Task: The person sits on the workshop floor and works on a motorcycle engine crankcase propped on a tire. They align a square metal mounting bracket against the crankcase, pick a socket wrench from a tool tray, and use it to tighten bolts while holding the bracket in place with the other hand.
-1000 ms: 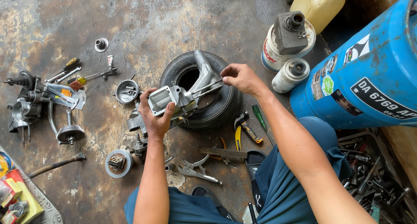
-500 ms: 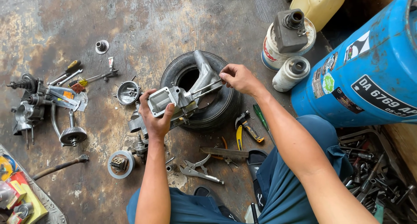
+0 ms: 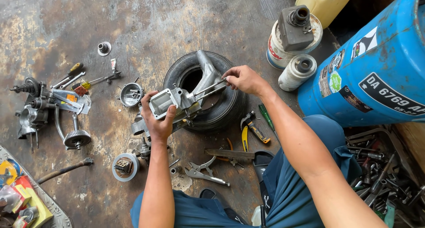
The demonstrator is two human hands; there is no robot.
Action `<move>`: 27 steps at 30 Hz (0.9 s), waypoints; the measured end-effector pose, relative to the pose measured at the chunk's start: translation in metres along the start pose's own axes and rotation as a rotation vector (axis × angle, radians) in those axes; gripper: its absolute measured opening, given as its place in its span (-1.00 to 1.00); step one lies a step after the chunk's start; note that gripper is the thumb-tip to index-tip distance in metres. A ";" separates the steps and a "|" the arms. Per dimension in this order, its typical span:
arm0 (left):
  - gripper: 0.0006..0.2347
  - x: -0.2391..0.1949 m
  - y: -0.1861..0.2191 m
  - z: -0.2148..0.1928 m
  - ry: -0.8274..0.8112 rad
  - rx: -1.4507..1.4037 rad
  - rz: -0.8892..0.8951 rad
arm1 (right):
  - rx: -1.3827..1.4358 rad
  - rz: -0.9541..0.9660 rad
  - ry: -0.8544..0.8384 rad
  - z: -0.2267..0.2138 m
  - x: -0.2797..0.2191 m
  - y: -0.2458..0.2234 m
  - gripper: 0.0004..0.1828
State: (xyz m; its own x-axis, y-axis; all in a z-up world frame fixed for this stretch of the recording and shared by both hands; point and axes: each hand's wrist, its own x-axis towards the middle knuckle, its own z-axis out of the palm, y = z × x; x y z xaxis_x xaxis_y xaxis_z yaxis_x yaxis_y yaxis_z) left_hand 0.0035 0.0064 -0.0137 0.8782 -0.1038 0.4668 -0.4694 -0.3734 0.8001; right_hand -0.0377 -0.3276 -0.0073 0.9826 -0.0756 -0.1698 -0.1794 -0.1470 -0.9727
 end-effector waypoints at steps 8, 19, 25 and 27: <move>-0.44 0.002 0.008 -0.001 -0.006 -0.036 0.024 | -0.108 0.037 -0.023 -0.003 0.006 0.007 -0.73; -0.44 0.005 0.023 -0.005 -0.020 -0.074 0.039 | -0.086 0.135 0.141 0.013 0.010 0.008 -0.58; -0.44 0.004 0.016 -0.004 0.004 -0.091 0.028 | -0.126 0.208 0.039 0.009 0.013 0.018 -0.40; -0.44 0.004 0.016 -0.003 -0.007 -0.076 0.033 | -0.087 0.156 0.091 0.008 0.015 0.015 -0.44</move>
State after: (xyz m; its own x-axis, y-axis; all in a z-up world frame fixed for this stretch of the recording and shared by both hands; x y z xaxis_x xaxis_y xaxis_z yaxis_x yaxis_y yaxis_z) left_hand -0.0009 0.0031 0.0023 0.8625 -0.1220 0.4911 -0.5038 -0.2988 0.8105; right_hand -0.0257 -0.3230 -0.0253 0.9347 -0.1922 -0.2991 -0.3369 -0.2106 -0.9177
